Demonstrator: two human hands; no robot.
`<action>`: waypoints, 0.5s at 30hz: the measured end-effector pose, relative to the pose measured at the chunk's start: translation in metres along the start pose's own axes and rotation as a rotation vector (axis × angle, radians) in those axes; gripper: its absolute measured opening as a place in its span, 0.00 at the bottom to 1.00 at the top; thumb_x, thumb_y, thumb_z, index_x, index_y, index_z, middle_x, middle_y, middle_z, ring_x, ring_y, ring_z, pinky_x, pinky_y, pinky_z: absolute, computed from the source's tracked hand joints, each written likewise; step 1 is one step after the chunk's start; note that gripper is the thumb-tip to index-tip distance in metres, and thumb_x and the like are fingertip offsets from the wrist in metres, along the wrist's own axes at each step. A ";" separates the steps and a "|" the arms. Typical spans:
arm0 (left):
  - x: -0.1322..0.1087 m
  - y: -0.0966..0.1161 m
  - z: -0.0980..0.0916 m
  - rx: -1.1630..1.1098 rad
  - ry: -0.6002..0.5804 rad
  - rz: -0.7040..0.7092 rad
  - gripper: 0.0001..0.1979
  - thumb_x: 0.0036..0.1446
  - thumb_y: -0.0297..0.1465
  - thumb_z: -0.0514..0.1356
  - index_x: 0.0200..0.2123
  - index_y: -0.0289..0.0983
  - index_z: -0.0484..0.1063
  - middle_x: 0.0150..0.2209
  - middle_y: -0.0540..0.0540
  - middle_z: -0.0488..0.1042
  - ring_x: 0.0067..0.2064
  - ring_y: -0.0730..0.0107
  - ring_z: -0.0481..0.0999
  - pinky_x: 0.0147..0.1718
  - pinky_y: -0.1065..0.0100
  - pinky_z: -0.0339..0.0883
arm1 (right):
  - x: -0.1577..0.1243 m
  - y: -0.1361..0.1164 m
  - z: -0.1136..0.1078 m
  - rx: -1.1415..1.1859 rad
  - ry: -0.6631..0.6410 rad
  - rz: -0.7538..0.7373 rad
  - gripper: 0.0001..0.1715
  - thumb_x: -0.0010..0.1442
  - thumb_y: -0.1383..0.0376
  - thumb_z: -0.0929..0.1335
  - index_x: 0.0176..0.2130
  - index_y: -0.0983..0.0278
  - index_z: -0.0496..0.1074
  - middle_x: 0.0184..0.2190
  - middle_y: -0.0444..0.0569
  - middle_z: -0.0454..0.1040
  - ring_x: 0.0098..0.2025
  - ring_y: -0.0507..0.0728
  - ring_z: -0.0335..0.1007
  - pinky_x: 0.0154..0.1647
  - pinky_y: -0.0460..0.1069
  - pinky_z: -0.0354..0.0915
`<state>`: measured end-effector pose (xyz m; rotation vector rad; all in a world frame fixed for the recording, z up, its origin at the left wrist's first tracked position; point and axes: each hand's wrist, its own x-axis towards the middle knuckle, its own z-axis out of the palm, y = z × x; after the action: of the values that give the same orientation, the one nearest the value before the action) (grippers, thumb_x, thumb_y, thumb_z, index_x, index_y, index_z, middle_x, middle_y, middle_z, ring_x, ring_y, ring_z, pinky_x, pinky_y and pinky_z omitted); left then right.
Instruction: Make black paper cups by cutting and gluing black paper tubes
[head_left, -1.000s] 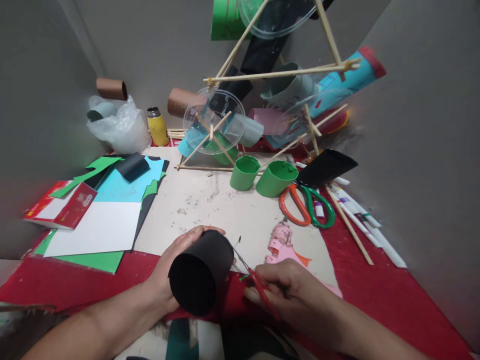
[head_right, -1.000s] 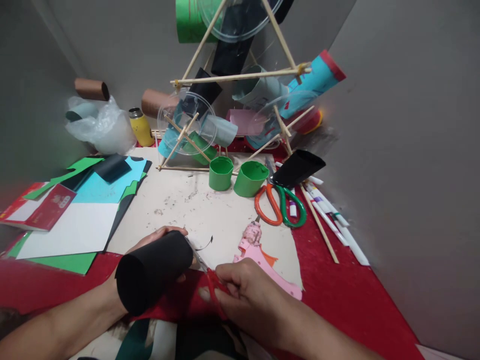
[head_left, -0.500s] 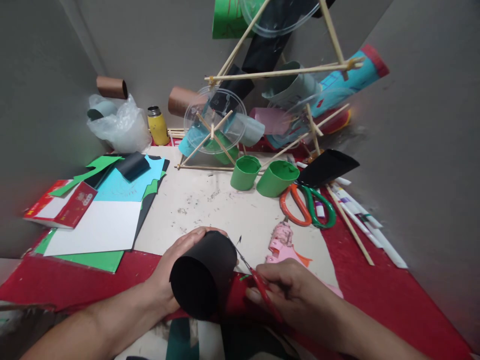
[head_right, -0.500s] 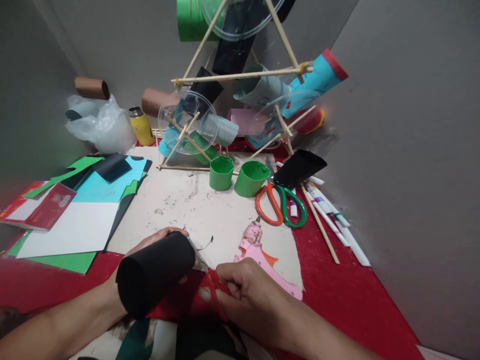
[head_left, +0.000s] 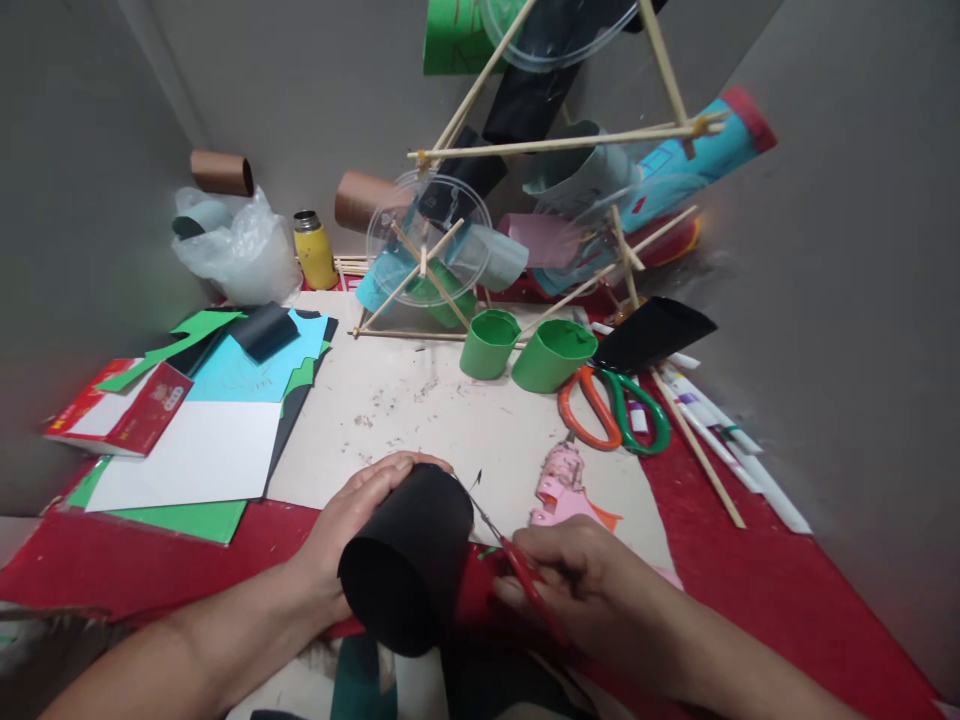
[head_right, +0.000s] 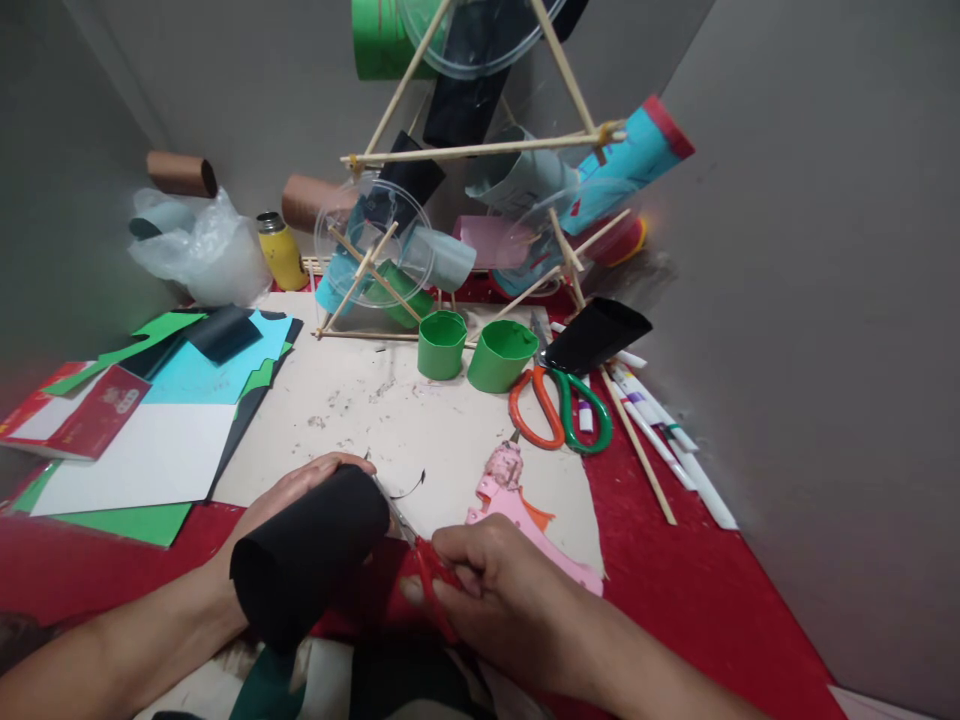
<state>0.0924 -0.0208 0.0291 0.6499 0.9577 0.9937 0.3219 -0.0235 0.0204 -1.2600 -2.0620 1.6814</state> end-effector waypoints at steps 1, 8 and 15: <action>0.000 0.001 0.000 0.023 -0.004 0.007 0.10 0.61 0.34 0.60 0.37 0.37 0.80 0.30 0.46 0.79 0.38 0.62 0.78 0.45 0.63 0.68 | 0.000 0.000 0.000 0.005 -0.003 0.008 0.30 0.62 0.48 0.67 0.22 0.62 0.53 0.20 0.37 0.48 0.23 0.49 0.42 0.22 0.46 0.43; 0.003 0.000 -0.002 0.062 -0.052 0.049 0.10 0.62 0.33 0.59 0.36 0.37 0.79 0.36 0.46 0.79 0.39 0.64 0.77 0.46 0.64 0.67 | 0.001 0.002 -0.003 0.005 -0.021 -0.007 0.27 0.63 0.52 0.66 0.22 0.62 0.54 0.19 0.37 0.48 0.23 0.49 0.42 0.21 0.46 0.42; 0.006 -0.006 -0.008 0.037 -0.038 0.031 0.10 0.61 0.36 0.61 0.35 0.35 0.79 0.37 0.44 0.80 0.42 0.62 0.77 0.47 0.63 0.68 | 0.001 0.001 -0.003 0.004 0.015 -0.039 0.28 0.66 0.53 0.65 0.22 0.62 0.52 0.20 0.38 0.46 0.23 0.49 0.40 0.21 0.47 0.40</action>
<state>0.0893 -0.0175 0.0187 0.7144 0.9369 0.9899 0.3234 -0.0206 0.0201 -1.2197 -2.0601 1.6537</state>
